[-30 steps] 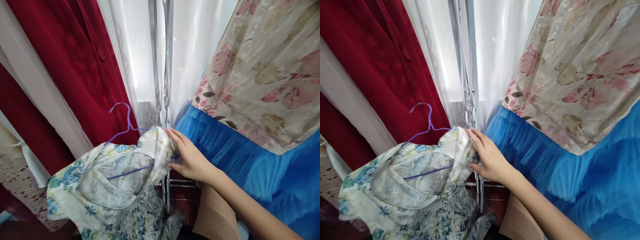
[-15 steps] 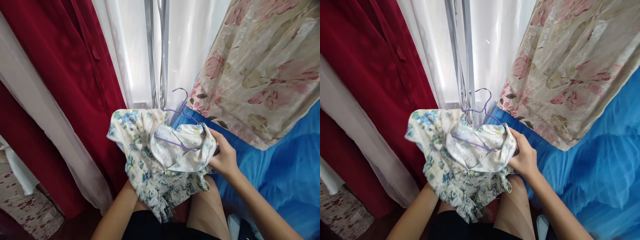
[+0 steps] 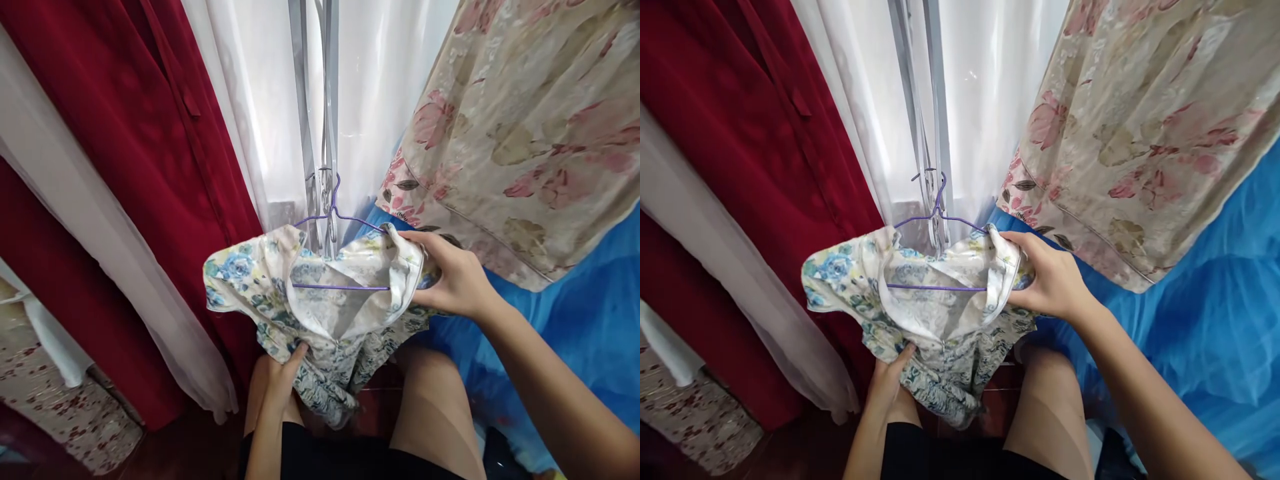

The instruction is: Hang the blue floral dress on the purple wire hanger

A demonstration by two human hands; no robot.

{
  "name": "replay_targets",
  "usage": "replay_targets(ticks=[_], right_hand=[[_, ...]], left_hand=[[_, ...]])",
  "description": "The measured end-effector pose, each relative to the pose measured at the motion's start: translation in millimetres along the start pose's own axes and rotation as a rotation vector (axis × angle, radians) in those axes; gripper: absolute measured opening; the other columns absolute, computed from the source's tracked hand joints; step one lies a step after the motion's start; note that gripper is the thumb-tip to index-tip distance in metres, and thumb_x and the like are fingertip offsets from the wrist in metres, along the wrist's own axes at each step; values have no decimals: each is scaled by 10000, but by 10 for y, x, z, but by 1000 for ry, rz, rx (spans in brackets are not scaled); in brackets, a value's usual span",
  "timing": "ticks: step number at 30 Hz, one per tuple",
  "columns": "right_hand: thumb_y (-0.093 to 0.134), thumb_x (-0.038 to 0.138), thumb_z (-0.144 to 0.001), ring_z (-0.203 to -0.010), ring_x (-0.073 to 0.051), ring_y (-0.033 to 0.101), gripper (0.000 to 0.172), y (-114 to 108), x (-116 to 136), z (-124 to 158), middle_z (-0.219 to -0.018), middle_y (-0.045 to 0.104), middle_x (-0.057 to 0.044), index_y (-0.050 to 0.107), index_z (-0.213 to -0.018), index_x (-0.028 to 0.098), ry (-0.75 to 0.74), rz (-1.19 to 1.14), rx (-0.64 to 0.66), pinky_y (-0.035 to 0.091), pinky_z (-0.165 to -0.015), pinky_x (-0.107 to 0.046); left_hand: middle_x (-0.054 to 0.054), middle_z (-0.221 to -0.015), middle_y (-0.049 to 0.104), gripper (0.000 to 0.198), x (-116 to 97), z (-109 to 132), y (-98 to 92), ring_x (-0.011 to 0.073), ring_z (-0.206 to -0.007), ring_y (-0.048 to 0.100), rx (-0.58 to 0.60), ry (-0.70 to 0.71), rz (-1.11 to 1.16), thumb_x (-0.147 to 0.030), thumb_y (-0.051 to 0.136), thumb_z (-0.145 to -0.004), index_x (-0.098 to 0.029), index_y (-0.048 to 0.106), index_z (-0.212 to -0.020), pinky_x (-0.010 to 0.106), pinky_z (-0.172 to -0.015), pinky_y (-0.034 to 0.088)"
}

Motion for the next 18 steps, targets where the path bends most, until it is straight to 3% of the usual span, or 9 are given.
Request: replay_targets(ticks=[4,6,8,10,12,15,18], right_hand=[[773,350,-766,-1265,-406,586,809,-20,102,126,-1431,593,-134,461,-1508,268,-106,51,-16,471,-1042,-530],[729,291,-822,-1342,-418,511,690,-21,239,335,-1478,539,-141,503,-1474,284,-66,44,-152,395,-1112,-601],[686,258,-875,-1288,-398,547,495,71,351,684,-1381,588,-132,589,-1358,306,99,-70,-337,430,-1075,-599],[624,283,-929,-1018,-349,643,232,387,399,1102,-1063,660,-103,651,-1156,319,344,-300,-454,539,-868,-523],[583,383,-965,-774,-289,627,105,993,447,1408,-838,640,-60,644,-967,297,575,-567,-314,536,-665,-421],[560,493,-984,-641,-200,542,296,1793,570,1599,-706,567,-7,572,-835,237,755,-877,-51,443,-582,-313],[546,507,-995,-604,-148,466,379,2064,613,1555,-643,501,25,521,-756,214,780,-1017,26,365,-581,-273]], left_hand=[[89,-1410,640,770,164,245,188,335,-1459,455,-50,-63,53,-615,689,-772,-319,510,-1459,468,-1212,395],[98,-1418,635,761,254,363,274,333,-1460,453,-44,-109,76,-619,686,-767,-312,524,-1444,453,-1194,420],[87,-1467,598,788,290,462,330,313,-1510,374,-38,-114,105,-602,697,-770,-314,486,-1472,432,-1219,387],[72,-1516,553,807,271,534,343,295,-1543,309,-56,-95,126,-578,720,-775,-321,454,-1492,411,-1248,337],[81,-1523,542,788,207,578,318,305,-1531,334,-98,-63,152,-563,745,-780,-301,478,-1474,415,-1252,322],[115,-1461,590,738,92,607,233,337,-1456,452,-166,-18,199,-523,787,-778,-239,546,-1414,457,-1219,361],[125,-1366,646,681,64,629,115,347,-1381,529,-223,-42,209,-460,835,-753,-211,601,-1342,460,-1174,404]])
Point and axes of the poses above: each hand's wrist, its own z-axis away from the middle knuckle, its own y-axis out of the palm, x = y × z, the point moved 8 cm from there along -z, towards the middle knuckle
